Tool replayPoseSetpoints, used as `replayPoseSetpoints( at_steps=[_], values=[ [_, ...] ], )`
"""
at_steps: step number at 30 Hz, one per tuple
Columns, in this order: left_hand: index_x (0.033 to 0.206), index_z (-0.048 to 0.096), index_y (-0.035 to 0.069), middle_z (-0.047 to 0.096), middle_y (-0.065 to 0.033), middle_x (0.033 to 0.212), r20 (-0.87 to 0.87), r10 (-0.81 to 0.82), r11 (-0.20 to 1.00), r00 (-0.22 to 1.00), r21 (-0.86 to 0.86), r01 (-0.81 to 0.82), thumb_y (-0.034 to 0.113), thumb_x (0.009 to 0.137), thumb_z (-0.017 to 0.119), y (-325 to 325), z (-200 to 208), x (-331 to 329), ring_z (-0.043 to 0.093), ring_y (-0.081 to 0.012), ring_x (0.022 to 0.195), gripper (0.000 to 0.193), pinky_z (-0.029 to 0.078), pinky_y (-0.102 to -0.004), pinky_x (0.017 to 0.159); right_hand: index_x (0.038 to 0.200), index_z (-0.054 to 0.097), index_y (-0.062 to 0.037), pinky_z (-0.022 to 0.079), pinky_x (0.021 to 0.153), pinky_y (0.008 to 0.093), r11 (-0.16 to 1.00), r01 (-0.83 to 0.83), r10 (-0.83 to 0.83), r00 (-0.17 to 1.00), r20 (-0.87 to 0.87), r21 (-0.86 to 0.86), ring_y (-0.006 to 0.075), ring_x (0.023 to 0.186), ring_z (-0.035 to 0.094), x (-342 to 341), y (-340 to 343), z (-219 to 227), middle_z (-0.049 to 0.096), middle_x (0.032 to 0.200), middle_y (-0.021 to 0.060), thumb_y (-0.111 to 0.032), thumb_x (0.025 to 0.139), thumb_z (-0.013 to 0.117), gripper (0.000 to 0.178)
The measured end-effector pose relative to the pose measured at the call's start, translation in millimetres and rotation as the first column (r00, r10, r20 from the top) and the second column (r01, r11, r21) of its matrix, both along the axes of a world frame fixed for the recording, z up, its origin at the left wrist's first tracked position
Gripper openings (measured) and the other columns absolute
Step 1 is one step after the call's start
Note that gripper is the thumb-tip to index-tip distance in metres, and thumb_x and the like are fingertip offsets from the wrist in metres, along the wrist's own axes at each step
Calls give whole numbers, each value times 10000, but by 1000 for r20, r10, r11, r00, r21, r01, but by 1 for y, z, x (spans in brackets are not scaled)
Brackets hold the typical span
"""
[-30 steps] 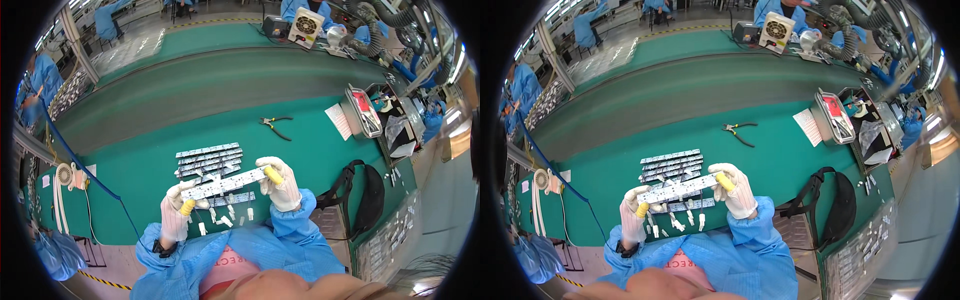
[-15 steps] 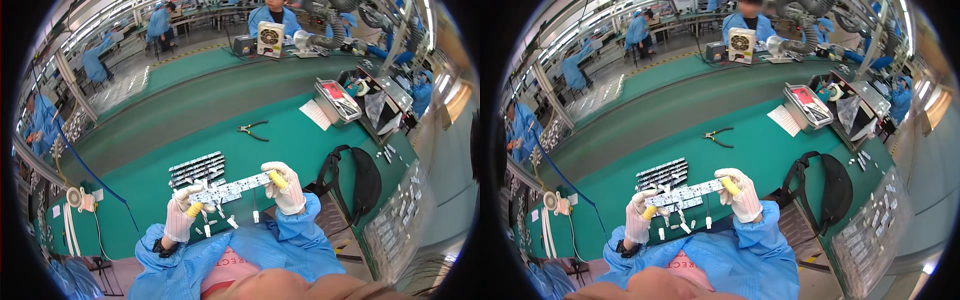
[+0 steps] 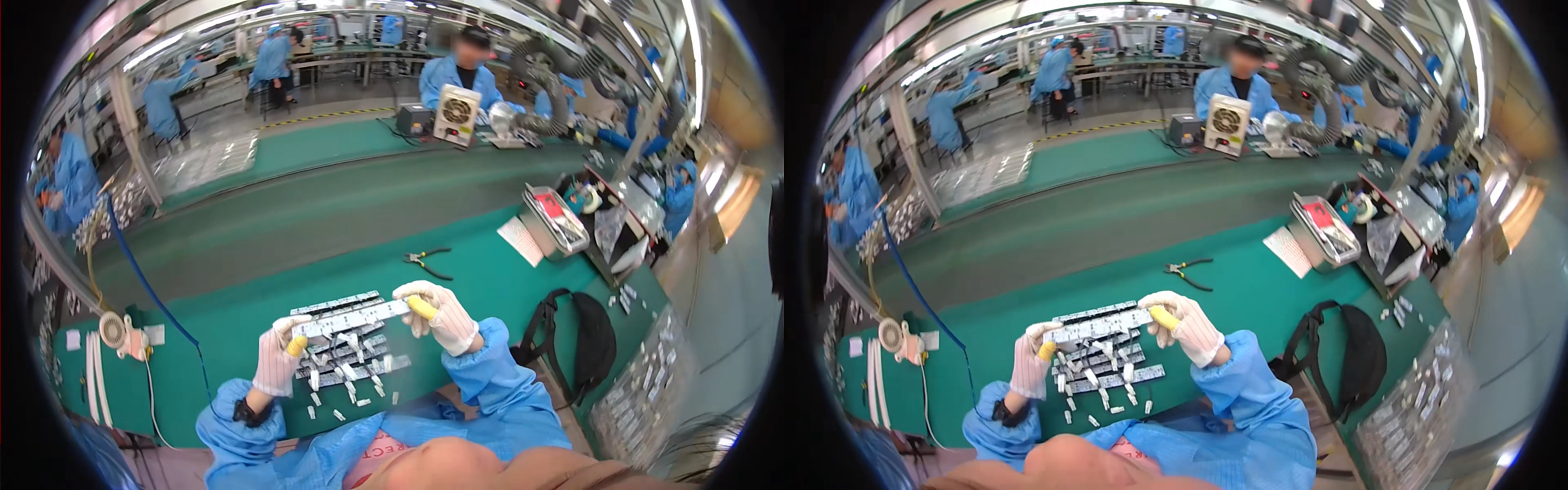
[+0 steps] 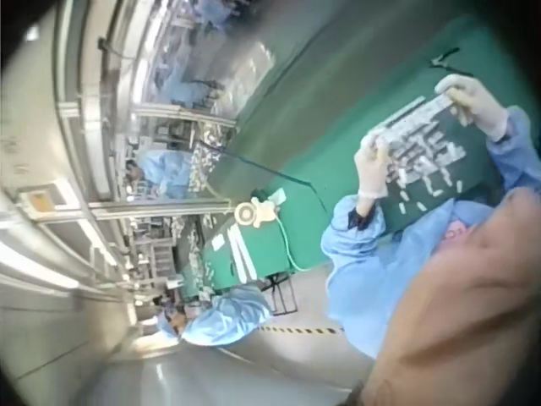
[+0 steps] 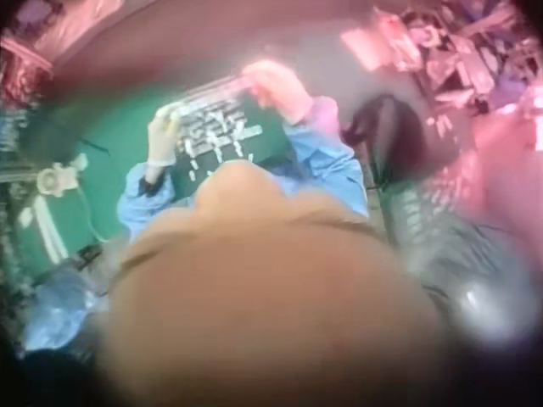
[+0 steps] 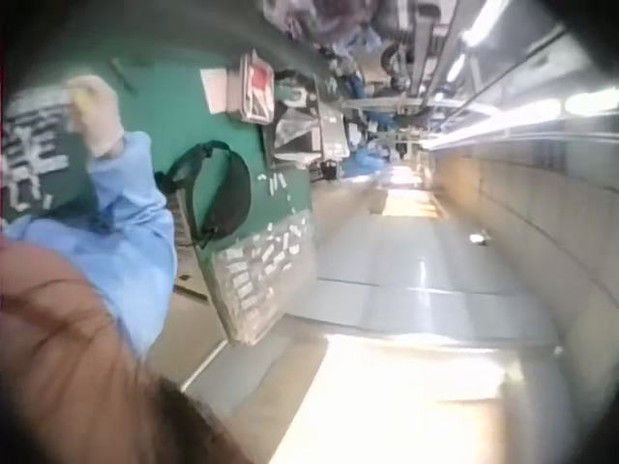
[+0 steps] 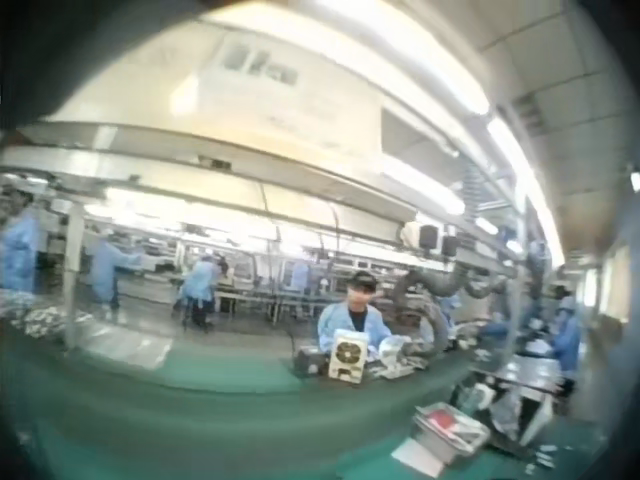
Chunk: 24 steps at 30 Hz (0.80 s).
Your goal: Assembling and inspecting printed circuit boards, including using pliers to trim or adjust components.
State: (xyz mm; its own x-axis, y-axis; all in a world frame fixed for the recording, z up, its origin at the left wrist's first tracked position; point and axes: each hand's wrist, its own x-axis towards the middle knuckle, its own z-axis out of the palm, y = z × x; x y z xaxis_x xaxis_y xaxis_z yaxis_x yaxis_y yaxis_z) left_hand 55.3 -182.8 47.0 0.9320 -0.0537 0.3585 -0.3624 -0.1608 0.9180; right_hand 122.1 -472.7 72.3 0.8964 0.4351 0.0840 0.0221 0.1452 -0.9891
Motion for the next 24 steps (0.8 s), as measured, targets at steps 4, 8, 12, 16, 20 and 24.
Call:
replayPoseSetpoints(
  at_steps=[4, 8, 12, 16, 20, 24],
  values=[
    [997, 609, 26, 658, -154, 1070, 337, 218, 847, 916, 401, -349, 132, 876, 577, 35, -19, 43, 601, -305, 1069, 164, 394, -406, 998, 1133, 580, -39, 478, 668, 250, 969, -23, 155, 833, 531, -247, 151, 701, 608, 76, 40, -17, 632, 922, 64, -187, 902, 552, 276],
    [1097, 624, 119, 511, -143, 1322, 74, 302, 808, 950, 509, -297, 270, 860, 594, 51, -96, 59, 421, -392, 1256, 282, 346, -455, 1043, 1068, 631, -13, 467, 723, 264, 979, 3, 68, 936, 344, -201, 143, 753, 595, 125, 78, -94, 645, 944, 59, -158, 938, 510, 229],
    [1119, 604, 115, 528, -159, 1284, 133, 247, 803, 960, 526, -280, 281, 867, 588, 43, -90, 61, 433, -388, 1240, 302, 366, -455, 1030, 1025, 641, -18, 461, 665, 274, 984, 25, -13, 997, 72, -175, 138, 713, 581, 125, 65, -115, 637, 837, 56, -90, 917, 488, 201],
    [1064, 598, 33, 621, -128, 1092, 195, 183, 793, 964, 550, -262, 271, 876, 568, 36, -88, 69, 477, -305, 1219, 304, 330, -425, 1067, 1013, 614, -6, 471, 660, 254, 971, 26, 40, 963, 268, -238, 129, 686, 587, 125, 44, -123, 634, 879, 74, -38, 899, 484, 176],
    [1055, 574, 35, 615, -126, 1111, 151, 162, 771, 975, 598, -221, 287, 870, 574, 37, -90, 69, 480, -312, 1215, 313, 353, -403, 1056, 1016, 595, -7, 483, 673, 253, 938, 89, 54, 918, 392, -336, 140, 688, 579, 118, 57, -108, 632, 896, 85, 85, 798, 375, 323],
    [1060, 581, 93, 567, -156, 1220, 209, 276, 774, 938, 531, -346, 302, 858, 594, 43, -93, 64, 477, -355, 1209, 290, 438, -403, 976, 1032, 591, 1, 496, 653, 262, 934, 48, 86, 932, 352, -355, 160, 730, 583, 116, 65, -105, 627, 988, 119, 51, 856, 371, 286]
  ],
)
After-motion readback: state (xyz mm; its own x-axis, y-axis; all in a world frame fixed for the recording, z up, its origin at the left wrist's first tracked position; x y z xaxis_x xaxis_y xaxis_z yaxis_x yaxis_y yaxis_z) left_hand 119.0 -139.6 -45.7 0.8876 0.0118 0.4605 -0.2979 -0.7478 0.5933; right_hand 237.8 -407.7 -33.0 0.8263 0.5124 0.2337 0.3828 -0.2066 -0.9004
